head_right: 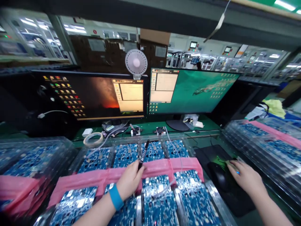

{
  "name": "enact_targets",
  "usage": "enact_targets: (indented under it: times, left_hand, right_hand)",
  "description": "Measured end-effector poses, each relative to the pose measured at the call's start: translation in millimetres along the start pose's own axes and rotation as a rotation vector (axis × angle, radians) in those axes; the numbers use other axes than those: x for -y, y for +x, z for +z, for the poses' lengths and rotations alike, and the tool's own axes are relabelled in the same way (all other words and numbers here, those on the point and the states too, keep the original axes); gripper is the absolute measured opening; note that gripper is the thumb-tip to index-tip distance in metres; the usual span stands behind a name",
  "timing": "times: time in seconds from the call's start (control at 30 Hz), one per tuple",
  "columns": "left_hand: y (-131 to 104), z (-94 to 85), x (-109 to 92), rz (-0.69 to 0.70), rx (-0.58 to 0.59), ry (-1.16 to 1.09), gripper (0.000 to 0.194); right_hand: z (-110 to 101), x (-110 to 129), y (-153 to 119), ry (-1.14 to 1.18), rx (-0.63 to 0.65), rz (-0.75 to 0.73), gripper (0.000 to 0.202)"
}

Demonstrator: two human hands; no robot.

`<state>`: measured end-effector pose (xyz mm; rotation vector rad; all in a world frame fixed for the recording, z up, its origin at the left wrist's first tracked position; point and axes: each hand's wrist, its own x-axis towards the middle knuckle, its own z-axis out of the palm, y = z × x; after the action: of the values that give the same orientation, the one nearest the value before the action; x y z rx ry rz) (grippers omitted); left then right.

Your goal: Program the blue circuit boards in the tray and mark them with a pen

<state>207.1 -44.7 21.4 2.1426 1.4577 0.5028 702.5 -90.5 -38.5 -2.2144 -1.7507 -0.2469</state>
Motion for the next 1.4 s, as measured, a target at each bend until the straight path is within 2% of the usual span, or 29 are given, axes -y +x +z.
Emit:
enact_targets:
  times: [0.07,0.13,0.23,0.33,0.47,0.53,0.6,0.67,0.73,0.77,0.83,0.9,0.93,0.97,1.07,1.17,1.23,1.4]
  left_hand:
    - [-0.6,-1.1,-1.0,-0.01,0.013,-0.02,0.025]
    - [-1.4,-2.8,-2.8,-0.026,0.02,-0.037,0.026]
    - [-2.6,-5.5,-5.3,-0.053,0.037,-0.071,0.027]
    - [-3.5,-7.1,-6.4,-0.064,0.045,-0.098,0.028]
    - [-4.1,-7.0,-5.8,-0.063,0.04,-0.096,0.029]
    - [-4.1,-6.2,-5.1,-0.055,0.037,-0.091,0.029]
    - [-3.8,-5.3,-4.2,-0.044,0.029,-0.088,0.028]
    - [-3.4,-4.9,-3.6,-0.032,0.016,-0.092,0.028]
    - [-3.5,-5.8,-3.9,0.007,-0.027,-0.103,0.027]
    - [-4.1,-6.7,-4.4,0.05,-0.058,-0.111,0.025]
    - [-6.8,-9.3,-6.5,0.184,-0.102,-0.117,0.021]
    - [-11.5,-11.6,-9.5,0.344,-0.096,-0.092,0.019]
    - [-14.4,-12.2,-11.4,0.414,-0.079,-0.067,0.02]
    - [-17.4,-12.4,-13.2,0.477,-0.064,-0.036,0.021]
    - [-25.7,-11.4,-18.9,0.628,-0.066,0.052,0.02]
    - [-30.0,-10.5,-23.6,0.718,-0.107,0.094,0.021]
    - [-31.0,-9.9,-25.7,0.737,-0.135,0.117,0.027]
    - [-32.6,-5.1,-27.4,0.765,-0.134,0.216,0.04]
  right_hand:
    - [11.2,-5.3,3.9,0.019,0.14,-0.006,0.035]
    - [17.0,-1.5,6.3,0.02,0.271,0.054,0.039]
    - [20.9,6.5,9.7,0.02,0.342,0.154,0.045]
    - [25.4,7.1,12.6,0.024,0.338,0.209,0.051]
    - [26.0,3.2,14.0,0.051,0.335,0.21,0.048]
    - [17.8,6.9,15.5,0.082,0.307,0.198,0.047]
    - [2.7,19.3,19.0,0.108,0.213,0.196,0.046]
    - [-17.7,43.5,23.0,0.135,0.054,0.193,0.041]
    - [-40.6,80.3,23.4,0.2,-0.09,0.142,0.034]
    - [-52.0,103.1,20.7,0.241,-0.105,0.086,0.031]
    - [-73.1,154.7,7.7,0.33,-0.036,-0.138,0.026]
    - [-90.3,208.3,-13.3,0.376,0.129,-0.429,0.03]
    - [-97.1,233.4,-25.1,0.394,0.23,-0.511,0.034]
    - [-102.6,256.1,-36.2,0.426,0.277,-0.561,0.037]
    - [-111.3,304.4,-59.4,0.546,0.295,-0.7,0.04]
    - [-111.9,322.3,-65.5,0.58,0.217,-0.756,0.026]
    - [-110.4,322.6,-65.7,0.54,0.176,-0.798,0.018]
    - [-106.6,317.6,-66.6,0.473,0.151,-0.962,0.02]
